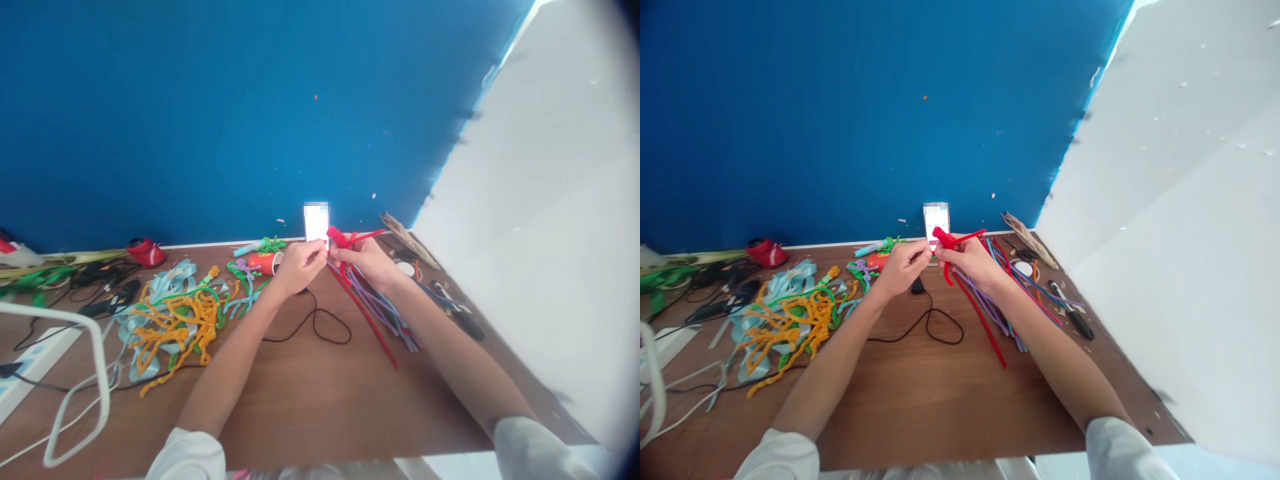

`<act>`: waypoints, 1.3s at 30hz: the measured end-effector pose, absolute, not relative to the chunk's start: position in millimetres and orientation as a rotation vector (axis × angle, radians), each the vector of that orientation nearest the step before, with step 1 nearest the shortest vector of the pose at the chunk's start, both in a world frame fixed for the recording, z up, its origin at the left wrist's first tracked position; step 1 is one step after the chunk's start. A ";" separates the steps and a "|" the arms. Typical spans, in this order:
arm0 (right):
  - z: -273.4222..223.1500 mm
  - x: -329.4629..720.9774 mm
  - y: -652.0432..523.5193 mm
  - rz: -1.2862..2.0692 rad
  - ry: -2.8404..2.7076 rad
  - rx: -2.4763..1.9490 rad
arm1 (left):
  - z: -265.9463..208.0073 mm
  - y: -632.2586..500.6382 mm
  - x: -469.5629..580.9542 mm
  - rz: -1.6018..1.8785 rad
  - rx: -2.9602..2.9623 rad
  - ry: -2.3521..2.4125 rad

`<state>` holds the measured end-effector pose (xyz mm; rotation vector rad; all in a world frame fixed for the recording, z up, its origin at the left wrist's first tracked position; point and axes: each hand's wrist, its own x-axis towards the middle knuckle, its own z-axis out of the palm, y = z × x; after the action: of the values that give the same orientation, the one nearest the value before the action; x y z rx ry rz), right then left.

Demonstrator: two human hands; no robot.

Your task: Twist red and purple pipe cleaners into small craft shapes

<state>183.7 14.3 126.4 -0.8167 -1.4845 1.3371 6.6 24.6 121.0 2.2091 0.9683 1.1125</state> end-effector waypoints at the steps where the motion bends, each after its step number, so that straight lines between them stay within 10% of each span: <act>1: 128.2 183.5 12.3 1.250 -1.533 -0.799 | 120.5 23.8 10.5 1.139 2.006 0.922; 9: 133.6 194.4 10.7 0.417 -1.987 -0.849 | 128.0 15.3 22.7 0.841 0.906 0.597; 19: 139.8 204.5 18.3 1.066 -1.527 -0.878 | 125.2 20.6 16.9 1.132 1.185 0.800; 39: 134.7 203.5 20.8 1.116 -1.520 -0.944 | 122.8 30.0 11.0 1.132 1.470 1.056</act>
<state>203.5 20.8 134.7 -0.9444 -1.5198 1.1156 11.0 30.0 122.8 1.4700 1.0559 1.1321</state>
